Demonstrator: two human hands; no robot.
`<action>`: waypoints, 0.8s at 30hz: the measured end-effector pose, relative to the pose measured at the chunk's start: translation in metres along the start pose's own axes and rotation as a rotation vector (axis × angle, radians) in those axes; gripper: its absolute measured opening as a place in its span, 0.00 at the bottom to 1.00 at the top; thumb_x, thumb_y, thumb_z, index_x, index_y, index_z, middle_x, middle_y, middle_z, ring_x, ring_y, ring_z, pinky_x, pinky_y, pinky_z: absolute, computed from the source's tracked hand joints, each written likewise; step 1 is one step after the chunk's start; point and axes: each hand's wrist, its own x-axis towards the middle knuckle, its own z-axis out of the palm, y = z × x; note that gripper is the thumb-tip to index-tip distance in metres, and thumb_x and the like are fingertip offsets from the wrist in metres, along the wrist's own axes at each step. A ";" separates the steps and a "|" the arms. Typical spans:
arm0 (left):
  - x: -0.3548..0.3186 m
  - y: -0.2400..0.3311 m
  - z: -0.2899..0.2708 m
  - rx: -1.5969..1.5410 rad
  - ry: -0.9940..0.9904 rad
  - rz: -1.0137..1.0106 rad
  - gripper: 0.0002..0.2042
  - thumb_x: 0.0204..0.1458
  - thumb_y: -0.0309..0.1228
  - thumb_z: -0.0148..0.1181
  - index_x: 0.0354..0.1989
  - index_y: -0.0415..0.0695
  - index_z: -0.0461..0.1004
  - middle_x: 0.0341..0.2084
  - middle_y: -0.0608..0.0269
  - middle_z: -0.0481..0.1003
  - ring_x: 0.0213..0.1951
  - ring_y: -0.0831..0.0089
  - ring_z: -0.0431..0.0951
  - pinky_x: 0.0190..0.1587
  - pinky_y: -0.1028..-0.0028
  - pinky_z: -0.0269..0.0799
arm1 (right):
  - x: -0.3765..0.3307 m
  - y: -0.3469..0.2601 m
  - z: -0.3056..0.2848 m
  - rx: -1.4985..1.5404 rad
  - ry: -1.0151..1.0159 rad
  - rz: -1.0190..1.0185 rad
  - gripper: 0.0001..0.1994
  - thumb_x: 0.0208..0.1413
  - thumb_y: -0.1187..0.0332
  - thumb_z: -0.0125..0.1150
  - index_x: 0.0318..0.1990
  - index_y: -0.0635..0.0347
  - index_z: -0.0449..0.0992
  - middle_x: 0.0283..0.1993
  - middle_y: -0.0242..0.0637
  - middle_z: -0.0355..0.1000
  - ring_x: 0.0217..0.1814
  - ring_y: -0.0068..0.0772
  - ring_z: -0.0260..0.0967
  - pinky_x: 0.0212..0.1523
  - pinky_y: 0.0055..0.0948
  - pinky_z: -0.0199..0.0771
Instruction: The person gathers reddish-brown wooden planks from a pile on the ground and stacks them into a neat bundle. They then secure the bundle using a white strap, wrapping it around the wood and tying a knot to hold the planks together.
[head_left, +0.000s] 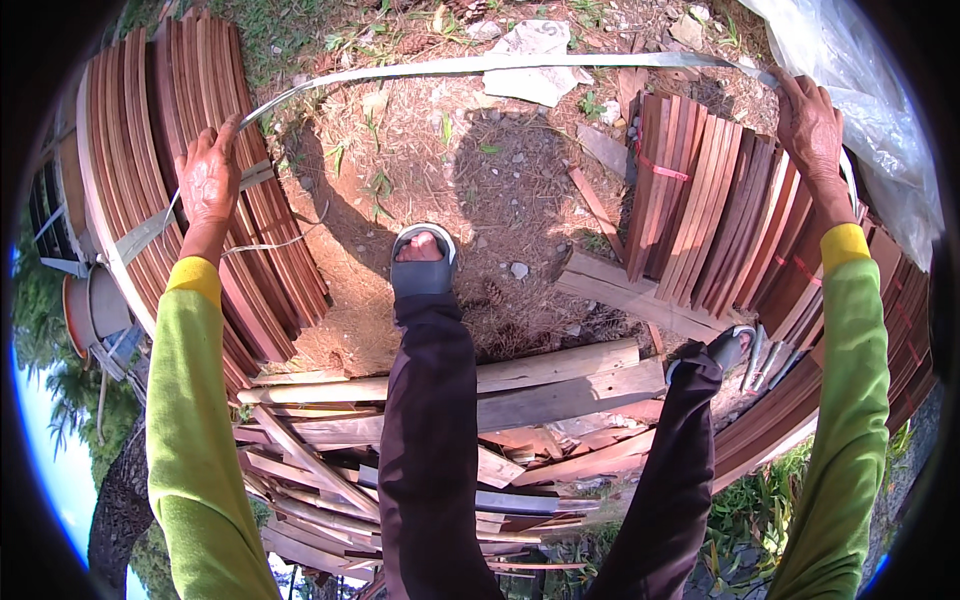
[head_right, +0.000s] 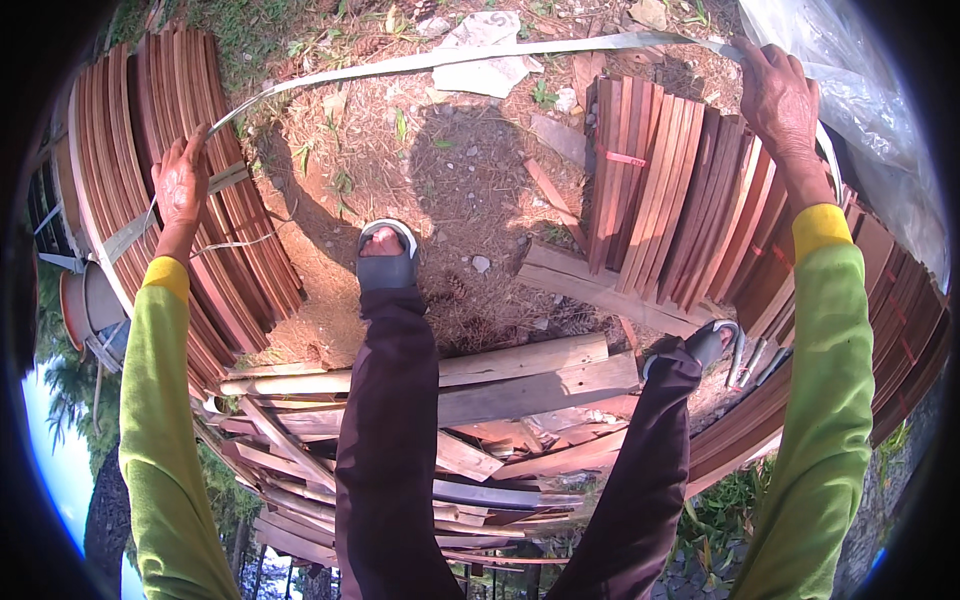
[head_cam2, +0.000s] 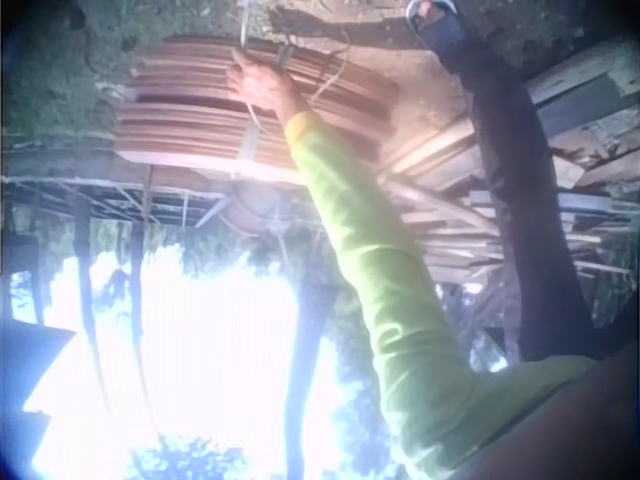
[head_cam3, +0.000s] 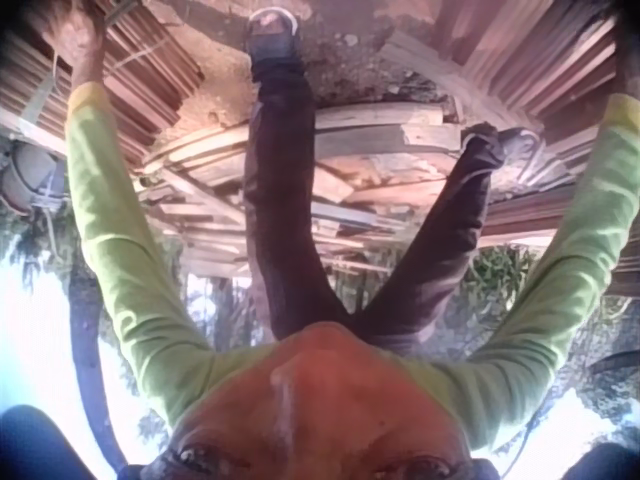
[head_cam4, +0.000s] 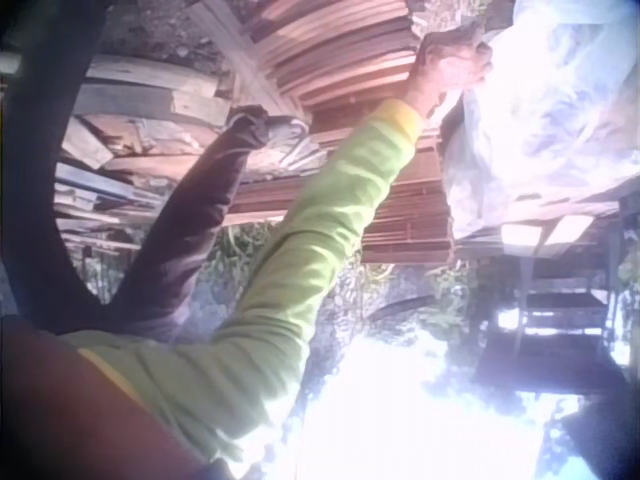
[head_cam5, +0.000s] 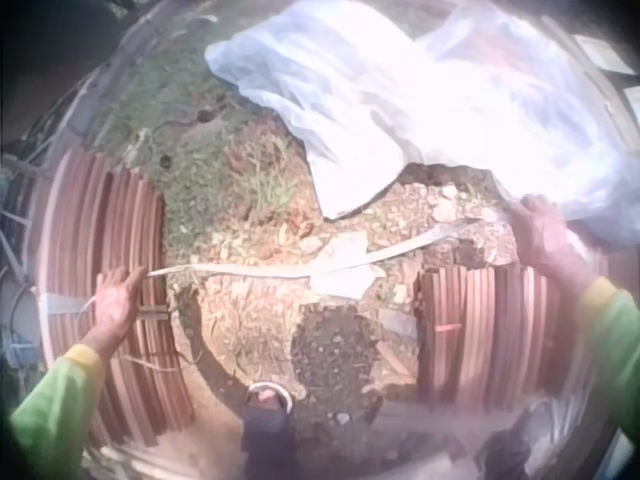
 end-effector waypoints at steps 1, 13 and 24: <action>-0.001 -0.002 0.006 0.004 0.026 0.013 0.22 0.56 0.28 0.47 0.60 0.62 0.66 0.40 0.59 0.73 0.47 0.63 0.73 0.47 0.62 0.62 | 0.000 0.003 0.007 -0.045 -0.011 -0.024 0.16 0.59 0.66 0.48 0.55 0.41 0.70 0.46 0.33 0.70 0.51 0.37 0.68 0.49 0.48 0.64; -0.004 0.066 -0.031 -0.124 0.282 0.057 0.32 0.52 0.34 0.55 0.66 0.50 0.53 0.62 0.53 0.59 0.64 0.52 0.55 0.64 0.48 0.48 | 0.000 -0.016 0.006 0.018 0.005 0.158 0.21 0.52 0.73 0.49 0.56 0.61 0.67 0.56 0.54 0.67 0.59 0.53 0.62 0.63 0.47 0.57; -0.120 0.437 -0.172 -1.606 -0.179 -0.030 0.23 0.54 0.40 0.61 0.53 0.40 0.67 0.39 0.54 0.74 0.41 0.66 0.75 0.42 0.68 0.72 | -0.215 -0.101 -0.008 0.838 0.113 0.726 0.15 0.55 0.80 0.47 0.51 0.67 0.67 0.48 0.50 0.69 0.52 0.50 0.67 0.56 0.39 0.65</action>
